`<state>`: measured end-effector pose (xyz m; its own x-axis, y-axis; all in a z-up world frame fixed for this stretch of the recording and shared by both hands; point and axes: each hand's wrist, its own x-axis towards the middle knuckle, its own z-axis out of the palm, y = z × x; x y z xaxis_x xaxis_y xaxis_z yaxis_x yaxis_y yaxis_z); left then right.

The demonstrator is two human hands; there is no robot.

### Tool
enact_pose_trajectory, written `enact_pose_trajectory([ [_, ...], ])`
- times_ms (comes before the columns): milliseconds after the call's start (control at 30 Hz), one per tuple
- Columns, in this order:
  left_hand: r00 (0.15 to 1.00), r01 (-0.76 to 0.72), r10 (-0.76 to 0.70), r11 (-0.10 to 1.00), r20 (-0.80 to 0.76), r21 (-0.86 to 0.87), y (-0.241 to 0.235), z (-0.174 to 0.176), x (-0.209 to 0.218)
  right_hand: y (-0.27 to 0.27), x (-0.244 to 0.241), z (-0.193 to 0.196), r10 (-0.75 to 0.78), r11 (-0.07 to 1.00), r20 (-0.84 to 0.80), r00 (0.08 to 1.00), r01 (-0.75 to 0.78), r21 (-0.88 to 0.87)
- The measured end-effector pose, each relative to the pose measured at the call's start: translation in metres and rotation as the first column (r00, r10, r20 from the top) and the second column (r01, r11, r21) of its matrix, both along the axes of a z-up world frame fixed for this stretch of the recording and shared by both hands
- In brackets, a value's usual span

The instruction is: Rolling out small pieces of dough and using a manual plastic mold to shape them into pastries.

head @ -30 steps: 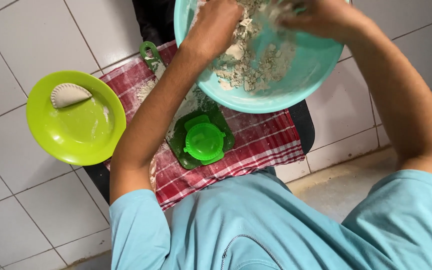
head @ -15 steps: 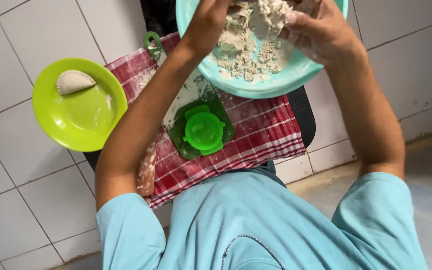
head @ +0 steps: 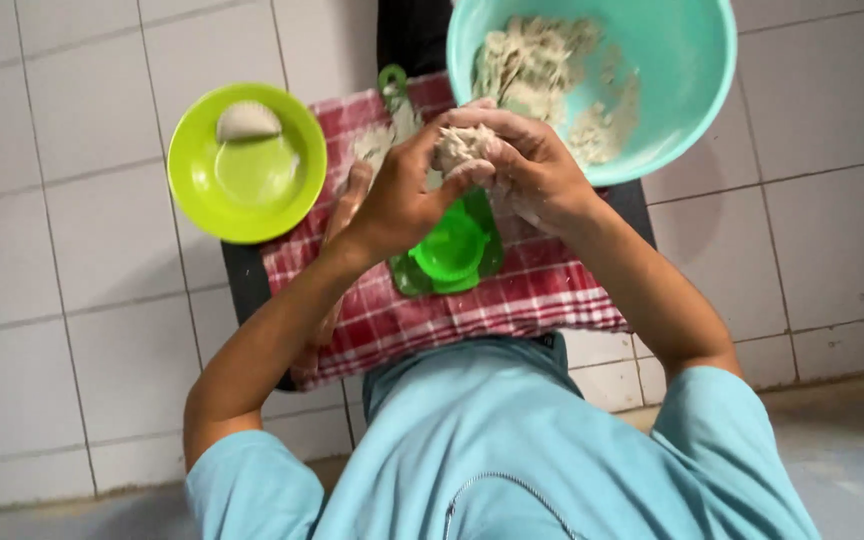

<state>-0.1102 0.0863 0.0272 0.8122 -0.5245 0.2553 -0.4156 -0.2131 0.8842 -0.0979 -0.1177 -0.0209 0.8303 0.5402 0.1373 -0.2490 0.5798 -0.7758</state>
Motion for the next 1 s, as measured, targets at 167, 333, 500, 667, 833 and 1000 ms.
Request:
enact_pose_trajectory([
  [167, 0.98, -0.2, 0.2, 0.977, -0.004, -0.081, 0.023, -0.023, -0.023, 0.029, -0.01, 0.022, 0.088, 0.992, 0.091, 0.992, -0.078, -0.103],
  [333, 0.95, -0.294, 0.298, 0.954, 0.097, -0.049, 0.025, -0.028, -0.048, 0.041, -0.014, -0.02, 0.066, 0.997, -0.115, 0.991, -0.07, -0.031],
  [500, 0.919, -0.394, 0.373, 0.879, -0.127, -0.27, 0.031, -0.071, -0.063, 0.04, -0.029, -0.02, 0.016, 0.981, -0.053, 0.998, -0.026, -0.193],
  [667, 0.817, -0.564, 0.576, 0.798, -0.007, -0.213, 0.048, -0.142, -0.07, 0.023, -0.041, -0.032, 0.09, 0.715, 0.369, 0.925, 0.198, -0.671],
  [833, 0.847, -0.509, 0.531, 0.802, -0.019, -0.313, 0.054, -0.103, -0.064, 0.021, -0.047, -0.039, 0.125, 0.592, 0.441, 0.889, 0.29, -0.752],
  [1000, 0.851, -0.52, 0.491, 0.837, -0.186, -0.172, 0.061, -0.104, -0.069, 0.021, -0.043, -0.034, 0.12, 0.558, 0.496, 0.86, 0.355, -0.75],
])
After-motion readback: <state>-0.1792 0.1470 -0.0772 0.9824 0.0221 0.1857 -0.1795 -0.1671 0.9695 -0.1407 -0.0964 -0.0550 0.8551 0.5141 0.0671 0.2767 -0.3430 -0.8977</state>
